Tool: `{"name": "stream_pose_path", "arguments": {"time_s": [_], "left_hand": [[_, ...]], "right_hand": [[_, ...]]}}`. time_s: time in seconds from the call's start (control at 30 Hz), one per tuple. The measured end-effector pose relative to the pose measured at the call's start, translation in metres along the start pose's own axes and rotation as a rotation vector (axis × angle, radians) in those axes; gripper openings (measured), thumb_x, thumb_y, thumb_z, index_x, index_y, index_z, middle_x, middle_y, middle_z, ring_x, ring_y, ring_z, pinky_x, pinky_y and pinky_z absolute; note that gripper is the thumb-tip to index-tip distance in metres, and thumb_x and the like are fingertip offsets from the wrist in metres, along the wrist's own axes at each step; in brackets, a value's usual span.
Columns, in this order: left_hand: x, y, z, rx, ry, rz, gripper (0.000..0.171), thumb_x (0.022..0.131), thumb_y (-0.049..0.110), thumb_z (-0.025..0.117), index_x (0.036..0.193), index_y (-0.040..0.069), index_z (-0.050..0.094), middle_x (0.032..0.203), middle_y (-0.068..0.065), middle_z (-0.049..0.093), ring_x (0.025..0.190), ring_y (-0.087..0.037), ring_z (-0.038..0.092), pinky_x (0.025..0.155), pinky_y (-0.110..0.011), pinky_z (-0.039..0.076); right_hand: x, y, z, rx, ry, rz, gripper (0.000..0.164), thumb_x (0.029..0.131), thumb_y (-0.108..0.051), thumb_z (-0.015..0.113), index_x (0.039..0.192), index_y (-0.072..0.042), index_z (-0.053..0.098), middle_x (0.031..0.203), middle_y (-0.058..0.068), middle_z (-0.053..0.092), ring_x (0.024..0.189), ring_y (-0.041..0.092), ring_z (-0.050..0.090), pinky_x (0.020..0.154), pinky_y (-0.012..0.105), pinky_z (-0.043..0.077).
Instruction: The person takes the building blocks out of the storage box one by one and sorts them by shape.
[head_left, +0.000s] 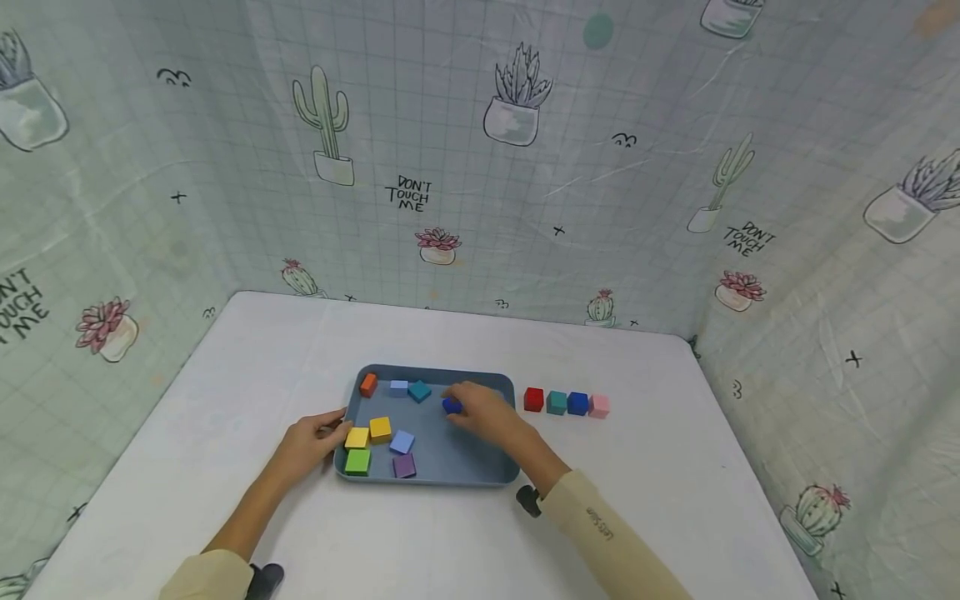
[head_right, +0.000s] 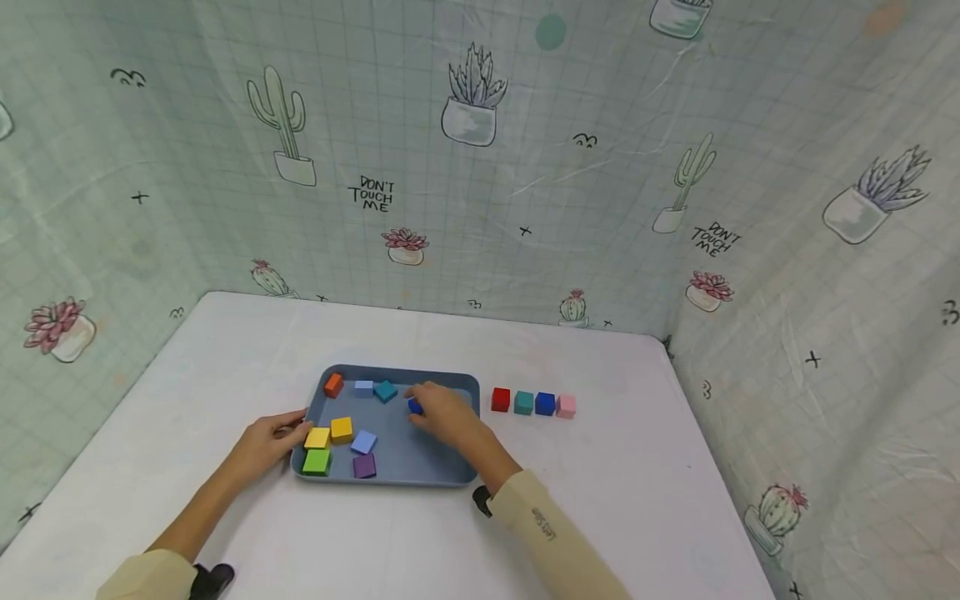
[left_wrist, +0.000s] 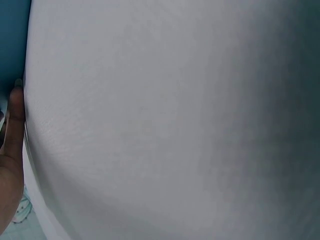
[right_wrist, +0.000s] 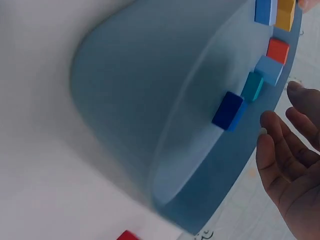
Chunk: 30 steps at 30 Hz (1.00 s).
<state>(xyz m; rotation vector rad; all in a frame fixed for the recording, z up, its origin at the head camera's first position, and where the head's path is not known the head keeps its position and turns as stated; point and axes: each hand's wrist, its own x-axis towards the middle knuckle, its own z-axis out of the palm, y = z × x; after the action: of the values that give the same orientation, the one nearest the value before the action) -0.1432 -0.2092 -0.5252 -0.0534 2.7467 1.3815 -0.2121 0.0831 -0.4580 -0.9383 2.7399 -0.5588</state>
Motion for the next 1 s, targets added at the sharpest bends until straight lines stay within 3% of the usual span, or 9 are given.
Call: {"name": "stream_pose_path", "arguments": {"time_s": [0.2,0.43,0.87,1.0], "left_hand": [[0.000,0.001,0.001,0.004,0.003,-0.008,0.051,0.093,0.028,0.060,0.130,-0.007,0.052,0.111,-0.019,0.063,0.079,-0.017,0.059,0.061,-0.026,0.047],[-0.002,0.001,0.001,0.007,0.005,-0.007,0.050,0.093,0.027,0.060,0.130,-0.007,0.052,0.112,-0.020,0.063,0.081,-0.018,0.060,0.062,-0.026,0.047],[-0.002,-0.001,0.001,0.016,0.008,-0.005,0.050,0.093,0.028,0.060,0.130,-0.006,0.052,0.111,-0.019,0.063,0.080,-0.017,0.059,0.062,-0.026,0.048],[-0.001,-0.001,0.002,0.016,0.007,0.001,0.050,0.093,0.028,0.060,0.129,-0.006,0.053,0.111,-0.019,0.063,0.078,-0.017,0.058,0.061,-0.026,0.047]], "right_hand": [[0.005,-0.009,0.006,-0.031,-0.017,-0.031,0.038,0.087,-0.019,0.069,0.123,-0.009,0.060,0.106,0.004,0.063,0.089,0.010,0.057,0.076,0.018,0.047],[0.008,-0.016,0.016,-0.024,-0.045,-0.048,0.037,0.088,-0.021,0.068,0.123,-0.010,0.060,0.112,0.003,0.063,0.099,0.014,0.058,0.081,0.021,0.047],[0.016,-0.034,0.028,-0.009,-0.110,-0.050,0.041,0.088,-0.026,0.067,0.126,-0.014,0.057,0.118,-0.002,0.060,0.101,0.008,0.056,0.080,0.019,0.046],[0.018,-0.039,0.032,-0.012,-0.140,-0.038,0.047,0.088,-0.028,0.067,0.131,-0.013,0.055,0.124,-0.003,0.058,0.108,0.007,0.054,0.084,0.020,0.045]]}}
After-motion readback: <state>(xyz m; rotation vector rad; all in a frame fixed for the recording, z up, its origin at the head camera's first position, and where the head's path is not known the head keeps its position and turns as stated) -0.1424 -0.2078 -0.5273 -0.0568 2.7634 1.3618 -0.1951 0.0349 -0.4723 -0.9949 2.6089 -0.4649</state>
